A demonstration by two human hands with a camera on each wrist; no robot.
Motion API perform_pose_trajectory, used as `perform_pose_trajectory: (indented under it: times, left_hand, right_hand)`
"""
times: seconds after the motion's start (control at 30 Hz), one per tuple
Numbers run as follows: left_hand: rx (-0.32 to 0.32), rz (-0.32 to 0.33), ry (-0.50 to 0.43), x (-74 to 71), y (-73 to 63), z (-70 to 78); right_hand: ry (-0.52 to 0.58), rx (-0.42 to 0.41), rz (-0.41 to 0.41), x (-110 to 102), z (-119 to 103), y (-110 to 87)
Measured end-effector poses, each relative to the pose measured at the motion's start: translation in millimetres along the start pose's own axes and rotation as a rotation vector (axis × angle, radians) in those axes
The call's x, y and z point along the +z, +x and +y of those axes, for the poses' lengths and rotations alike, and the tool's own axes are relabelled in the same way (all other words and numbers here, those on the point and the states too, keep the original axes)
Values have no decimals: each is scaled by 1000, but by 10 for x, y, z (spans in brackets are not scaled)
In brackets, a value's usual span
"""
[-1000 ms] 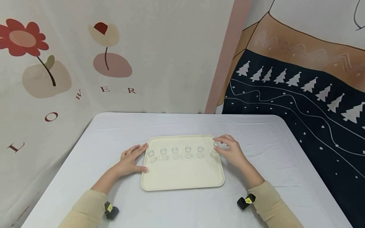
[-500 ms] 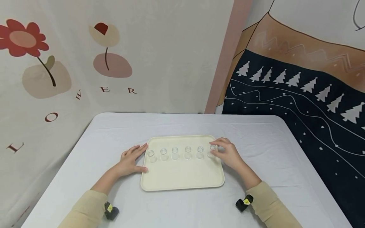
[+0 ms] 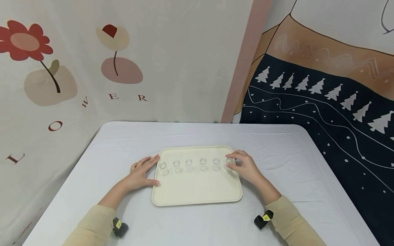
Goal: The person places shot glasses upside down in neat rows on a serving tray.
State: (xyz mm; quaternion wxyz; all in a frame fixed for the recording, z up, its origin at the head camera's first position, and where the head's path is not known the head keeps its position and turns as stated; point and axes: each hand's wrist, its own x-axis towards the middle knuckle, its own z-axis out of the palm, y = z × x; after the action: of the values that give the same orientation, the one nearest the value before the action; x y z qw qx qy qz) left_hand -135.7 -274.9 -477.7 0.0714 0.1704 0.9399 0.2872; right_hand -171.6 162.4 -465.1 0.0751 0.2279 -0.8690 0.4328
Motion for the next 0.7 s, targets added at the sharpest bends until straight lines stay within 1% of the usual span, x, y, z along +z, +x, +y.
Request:
perform_pose_trajectory:
  times: [0.17, 0.33, 0.43, 0.53, 0.7]
  left_hand:
    - [-4, -5, 2, 0, 21, 1]
    - [-4, -8, 21, -12, 23, -35]
    - [-2, -10, 28, -13, 17, -55]
    - [3, -13, 32, -18, -4, -67]
    - [26, -14, 34, -55, -38, -48]
  right_hand:
    - [0, 27, -10, -3, 13, 0]
    - [-25, 40, -22, -10, 0, -2]
    - [-50, 36, -30, -38, -11, -14]
    - [-57, 13, -28, -83, -29, -36]
    - [-62, -9, -12, -188, -50, -104]
